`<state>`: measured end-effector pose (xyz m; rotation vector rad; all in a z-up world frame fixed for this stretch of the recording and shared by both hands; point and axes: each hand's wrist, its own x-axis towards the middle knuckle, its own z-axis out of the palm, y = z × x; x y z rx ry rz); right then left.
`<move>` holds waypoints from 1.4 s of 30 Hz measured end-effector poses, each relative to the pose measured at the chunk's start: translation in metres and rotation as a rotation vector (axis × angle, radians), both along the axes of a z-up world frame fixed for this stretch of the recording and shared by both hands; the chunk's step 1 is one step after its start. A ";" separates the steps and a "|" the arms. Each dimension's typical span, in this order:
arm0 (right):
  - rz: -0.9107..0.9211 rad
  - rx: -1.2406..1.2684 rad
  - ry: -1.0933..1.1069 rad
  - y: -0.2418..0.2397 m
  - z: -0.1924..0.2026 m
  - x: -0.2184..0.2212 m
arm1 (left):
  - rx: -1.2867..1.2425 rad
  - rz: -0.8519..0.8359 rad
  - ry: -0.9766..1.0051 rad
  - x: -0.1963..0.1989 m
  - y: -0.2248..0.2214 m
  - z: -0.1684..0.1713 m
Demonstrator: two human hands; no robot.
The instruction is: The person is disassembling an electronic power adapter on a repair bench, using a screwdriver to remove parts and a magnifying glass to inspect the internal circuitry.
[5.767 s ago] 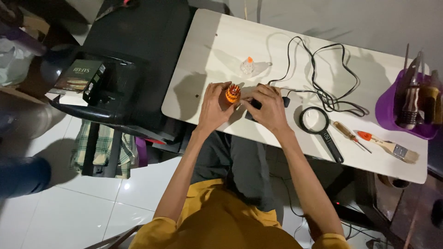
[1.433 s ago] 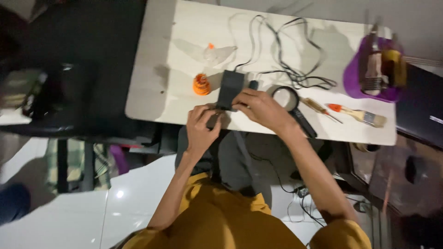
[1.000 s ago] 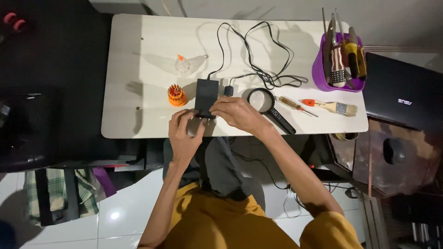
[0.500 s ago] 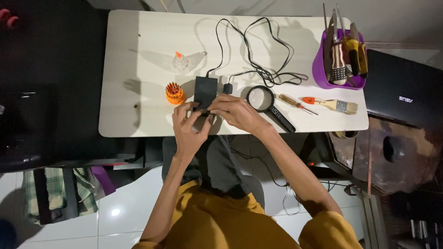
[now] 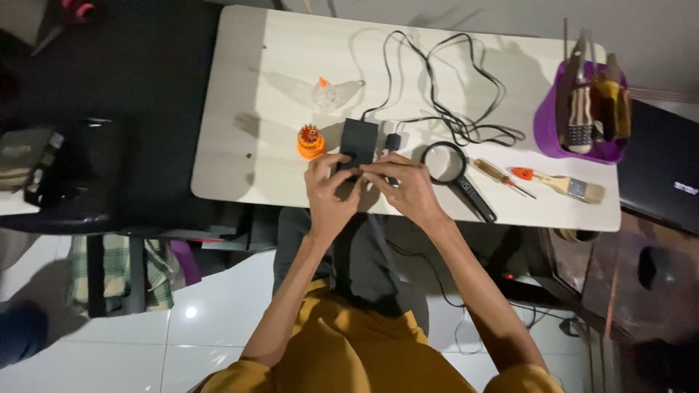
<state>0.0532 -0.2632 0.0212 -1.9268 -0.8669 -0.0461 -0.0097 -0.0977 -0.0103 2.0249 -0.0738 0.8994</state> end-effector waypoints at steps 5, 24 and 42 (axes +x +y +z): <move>-0.073 -0.003 0.004 0.002 0.002 -0.003 | 0.004 0.016 -0.024 0.003 -0.001 -0.005; -0.059 -0.040 -0.211 0.013 0.014 -0.016 | 0.003 0.054 -0.131 -0.006 0.004 0.015; -0.014 -0.115 -0.214 0.048 0.043 0.019 | -0.191 -0.060 -0.111 -0.013 0.007 0.031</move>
